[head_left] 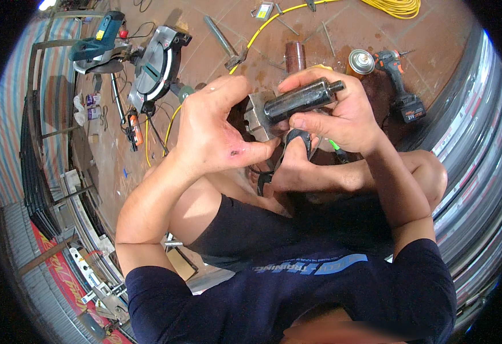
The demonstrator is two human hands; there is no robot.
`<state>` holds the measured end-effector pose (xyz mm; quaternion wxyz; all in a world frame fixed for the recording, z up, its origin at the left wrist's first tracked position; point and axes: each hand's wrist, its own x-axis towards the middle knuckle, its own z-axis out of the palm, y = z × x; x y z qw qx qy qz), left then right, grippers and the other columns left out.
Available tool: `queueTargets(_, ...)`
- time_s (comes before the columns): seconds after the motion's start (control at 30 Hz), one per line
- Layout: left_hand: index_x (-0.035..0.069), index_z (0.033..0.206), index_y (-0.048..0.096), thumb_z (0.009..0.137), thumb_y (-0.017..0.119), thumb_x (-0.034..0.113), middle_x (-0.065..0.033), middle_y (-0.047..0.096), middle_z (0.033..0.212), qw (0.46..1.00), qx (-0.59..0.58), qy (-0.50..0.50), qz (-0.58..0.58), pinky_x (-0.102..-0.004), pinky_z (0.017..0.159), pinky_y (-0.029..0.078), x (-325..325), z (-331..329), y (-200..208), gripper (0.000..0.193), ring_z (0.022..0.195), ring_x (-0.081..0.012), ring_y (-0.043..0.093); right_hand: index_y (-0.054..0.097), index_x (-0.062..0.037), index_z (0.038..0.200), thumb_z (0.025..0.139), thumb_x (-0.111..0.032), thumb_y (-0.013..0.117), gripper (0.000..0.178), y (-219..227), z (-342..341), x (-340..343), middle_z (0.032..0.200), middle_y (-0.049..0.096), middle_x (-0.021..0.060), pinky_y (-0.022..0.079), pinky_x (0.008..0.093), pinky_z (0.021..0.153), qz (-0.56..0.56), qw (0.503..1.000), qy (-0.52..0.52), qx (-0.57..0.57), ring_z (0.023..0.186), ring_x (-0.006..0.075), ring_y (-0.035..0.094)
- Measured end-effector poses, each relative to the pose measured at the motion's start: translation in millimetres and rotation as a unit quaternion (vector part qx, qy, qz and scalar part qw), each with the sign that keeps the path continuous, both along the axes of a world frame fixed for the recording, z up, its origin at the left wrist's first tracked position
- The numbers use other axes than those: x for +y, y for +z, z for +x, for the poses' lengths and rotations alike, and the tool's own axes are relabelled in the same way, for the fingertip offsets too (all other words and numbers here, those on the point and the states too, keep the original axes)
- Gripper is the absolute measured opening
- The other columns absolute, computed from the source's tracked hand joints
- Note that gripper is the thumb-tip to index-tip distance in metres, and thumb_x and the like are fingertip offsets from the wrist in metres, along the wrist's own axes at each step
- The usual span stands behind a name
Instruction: The person sits on the floor and uses a spray can to apply lubricant to a metal block and a metal rod. They then wipe the parts with a yellow cloth and insert the rod into the block to check the fit.
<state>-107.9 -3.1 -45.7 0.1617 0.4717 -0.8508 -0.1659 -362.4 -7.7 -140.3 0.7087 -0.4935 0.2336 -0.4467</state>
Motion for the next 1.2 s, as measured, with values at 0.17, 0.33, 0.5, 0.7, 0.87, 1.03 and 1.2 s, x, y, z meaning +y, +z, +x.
queueTargets(0.17,0.001,0.102,0.072,0.056,0.100,0.033,-0.0139,0.069,0.089,1.000,-0.010,0.013,0.005,-0.0389,0.073,0.056,-1,-5,1,0.063,0.079,-0.0321,0.068,0.073,-0.0004,0.134,0.096,-0.004,0.087,0.041,-5,0,-1,0.114,0.081,0.0048,0.063,0.0311,0.097,0.017,0.999,0.015,-0.032,0.106,0.0123,0.076)
queueTargets(0.33,0.003,0.089,0.067,0.058,0.098,0.034,-0.0141,0.062,0.078,0.999,0.040,-0.007,-0.001,-0.0375,0.066,0.052,-8,-11,-1,0.054,0.071,-0.0312,0.065,0.072,-0.0017,0.135,0.101,-0.012,0.086,0.038,-15,0,1,0.116,0.079,0.0046,0.061,0.0319,0.096,-0.026,0.999,-0.023,0.011,0.106,0.0117,0.073)
queueTargets(0.5,0.000,0.106,0.071,0.063,0.102,0.033,-0.0083,0.072,0.092,0.981,0.048,0.047,0.184,-0.0349,0.084,0.055,-5,-9,3,0.062,0.088,-0.0205,0.069,0.067,-0.0045,0.139,0.109,-0.033,0.078,0.043,-18,13,6,0.124,0.075,0.0063,0.061,0.0342,0.095,0.025,0.987,-0.133,-0.085,0.109,0.0152,0.072)
queueTargets(0.7,0.003,0.111,0.072,0.083,0.095,0.026,-0.0053,0.075,0.099,0.883,0.253,0.135,0.371,-0.0326,0.087,0.056,-3,-6,-20,0.042,0.092,-0.0154,0.070,0.053,-0.0035,0.142,0.118,-0.048,0.059,0.051,-7,-29,-29,0.118,0.075,0.0160,0.068,0.0413,0.087,-0.006,0.942,-0.280,-0.185,0.109,0.0294,0.079)
queueTargets(0.87,0.001,0.132,0.071,0.103,0.079,0.033,-0.0136,0.080,0.115,0.728,0.446,0.254,0.455,-0.0414,0.096,0.063,-5,2,-14,0.044,0.100,-0.0259,0.077,0.059,-0.0039,0.131,0.116,-0.048,0.063,0.047,5,-44,-30,0.092,0.069,0.0035,0.052,0.0270,0.067,-0.039,0.980,-0.193,-0.018,0.079,0.0126,0.066)
queueTargets(1.03,-0.002,0.140,0.067,0.110,0.068,0.051,-0.0200,0.078,0.120,0.604,0.596,0.294,0.440,-0.0482,0.099,0.066,34,-8,-16,0.061,0.103,-0.0323,0.077,0.066,-0.0033,0.128,0.111,-0.040,0.071,0.041,21,-28,-11,0.088,0.065,-0.0007,0.049,0.0271,0.069,-0.028,0.980,-0.109,0.166,0.078,0.0090,0.060)
queueTargets(1.2,-0.003,0.140,0.065,0.112,0.065,0.053,-0.0212,0.076,0.125,0.523,0.652,0.355,0.419,-0.0506,0.102,0.066,62,-13,-35,0.062,0.106,-0.0322,0.076,0.060,-0.0040,0.127,0.100,-0.016,0.073,0.033,29,-11,10,0.096,0.072,0.0081,0.055,0.0360,0.081,-0.113,0.964,-0.103,0.217,0.091,0.0180,0.071)
